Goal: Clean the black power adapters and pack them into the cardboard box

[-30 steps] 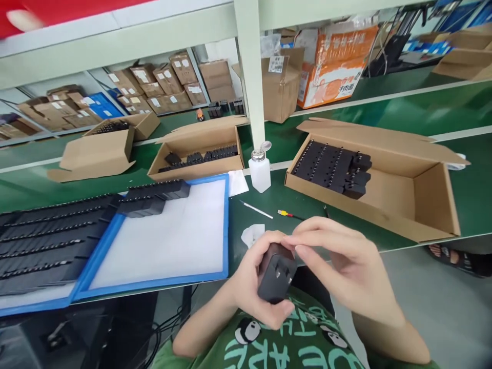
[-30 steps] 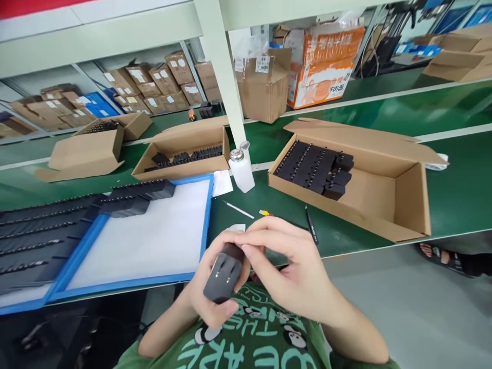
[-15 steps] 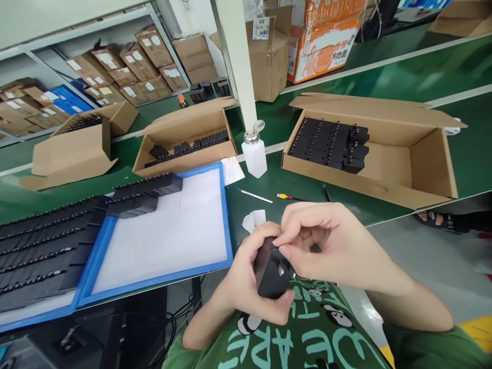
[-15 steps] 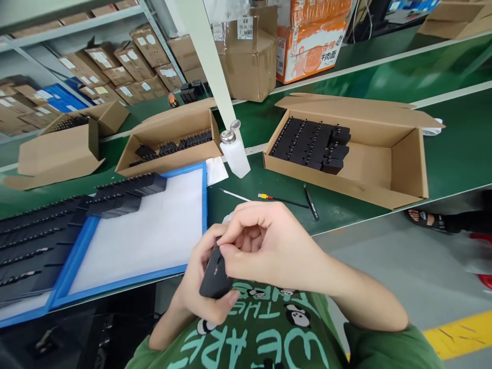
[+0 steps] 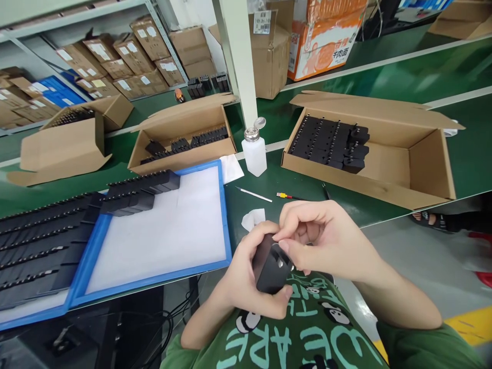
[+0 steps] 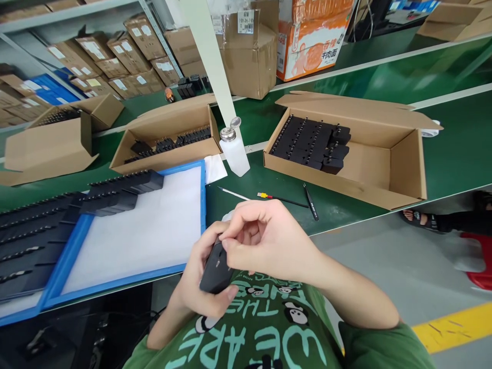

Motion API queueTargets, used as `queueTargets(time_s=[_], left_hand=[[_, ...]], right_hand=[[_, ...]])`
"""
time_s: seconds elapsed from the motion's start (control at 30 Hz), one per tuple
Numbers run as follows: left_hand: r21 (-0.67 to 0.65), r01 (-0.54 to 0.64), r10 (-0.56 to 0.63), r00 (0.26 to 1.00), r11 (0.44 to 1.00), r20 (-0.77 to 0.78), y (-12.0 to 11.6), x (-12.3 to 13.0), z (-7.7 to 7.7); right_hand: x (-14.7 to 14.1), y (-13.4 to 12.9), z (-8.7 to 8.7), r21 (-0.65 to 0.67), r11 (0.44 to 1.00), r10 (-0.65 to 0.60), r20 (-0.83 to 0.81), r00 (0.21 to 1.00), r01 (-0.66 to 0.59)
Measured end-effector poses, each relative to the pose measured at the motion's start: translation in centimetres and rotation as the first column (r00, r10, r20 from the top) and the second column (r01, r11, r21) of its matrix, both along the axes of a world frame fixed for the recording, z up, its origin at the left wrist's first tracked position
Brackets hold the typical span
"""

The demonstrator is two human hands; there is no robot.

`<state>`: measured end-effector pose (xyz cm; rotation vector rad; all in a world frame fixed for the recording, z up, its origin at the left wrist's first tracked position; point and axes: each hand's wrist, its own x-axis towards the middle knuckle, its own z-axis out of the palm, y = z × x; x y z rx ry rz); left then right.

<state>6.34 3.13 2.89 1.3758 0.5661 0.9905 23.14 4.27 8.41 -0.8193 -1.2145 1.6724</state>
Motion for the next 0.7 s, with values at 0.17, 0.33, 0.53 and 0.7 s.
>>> queueTargets(time_s=[0.17, 0.33, 0.53, 0.7], left_hand=[[-0.004, 0.026, -0.026, 0.999, 1.0, 0.028, 0.1, 0.0, -0.2], [-0.005, 0.037, -0.037, 0.998, 0.999, 0.048, 0.2, 0.0, -0.4], [-0.042, 0.076, -0.073, 0.995, 0.996, 0.061, 0.4, -0.1, -0.2], [-0.126, 0.174, -0.169, 0.984, 0.977, 0.053, 0.6, -0.7, -0.2]], right_hand=[[-0.1, 0.1, -0.2, -0.002, 1.0, 0.0, -0.025, 1.0, 0.0], [-0.2, 0.1, -0.3, -0.018, 1.0, -0.005, -0.01, 1.0, 0.005], [0.0, 0.3, -0.4, -0.07, 0.997, 0.02, -0.001, 1.0, -0.02], [0.8, 1.1, -0.3, -0.037, 0.994, 0.102, 0.091, 0.991, -0.099]])
